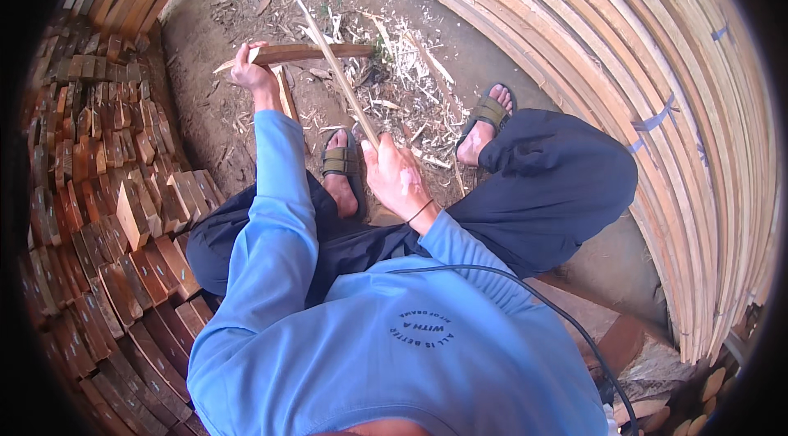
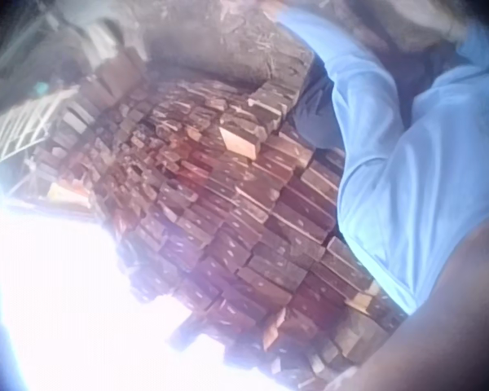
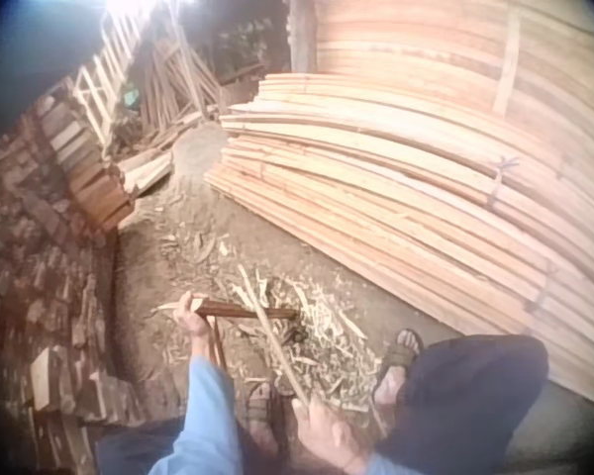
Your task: The person shaves a wood piece with an adze while holding it by hand.
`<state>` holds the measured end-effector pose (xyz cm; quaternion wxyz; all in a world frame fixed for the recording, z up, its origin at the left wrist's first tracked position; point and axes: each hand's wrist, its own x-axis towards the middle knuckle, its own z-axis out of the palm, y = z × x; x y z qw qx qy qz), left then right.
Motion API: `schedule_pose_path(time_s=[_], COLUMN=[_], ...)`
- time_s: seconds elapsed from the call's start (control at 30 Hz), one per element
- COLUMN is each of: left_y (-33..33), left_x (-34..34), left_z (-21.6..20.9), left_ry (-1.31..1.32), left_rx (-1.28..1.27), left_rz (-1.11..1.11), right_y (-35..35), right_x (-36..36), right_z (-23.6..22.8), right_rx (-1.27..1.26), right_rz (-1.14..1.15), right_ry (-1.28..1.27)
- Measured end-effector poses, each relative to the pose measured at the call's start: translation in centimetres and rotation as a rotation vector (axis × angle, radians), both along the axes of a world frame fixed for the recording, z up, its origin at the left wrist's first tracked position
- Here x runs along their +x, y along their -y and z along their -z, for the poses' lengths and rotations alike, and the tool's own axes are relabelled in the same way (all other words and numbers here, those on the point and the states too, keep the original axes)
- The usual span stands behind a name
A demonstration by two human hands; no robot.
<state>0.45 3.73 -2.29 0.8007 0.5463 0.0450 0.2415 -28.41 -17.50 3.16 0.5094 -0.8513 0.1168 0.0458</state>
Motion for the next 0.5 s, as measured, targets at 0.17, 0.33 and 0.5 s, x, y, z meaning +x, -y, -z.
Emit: schedule_pose_path(time_s=[0.17,0.33,0.5], left_y=[-0.22,-0.26,-0.14], left_x=[-0.64,-0.7,-0.55], left_z=[0.13,0.01,-0.08], left_ry=[-0.003,0.007,-0.079], left_rx=[-0.053,-0.146,-0.179], left_rz=[-0.01,0.018,-0.033], right_y=[0.24,0.75,0.03], right_x=[0.53,0.56,0.65], right_z=[0.75,1.07,1.03], right_rx=[-0.143,-0.027,-0.126], right_rz=[-0.118,-0.023,-0.109], right_ry=[-0.363,-0.045,-0.204])
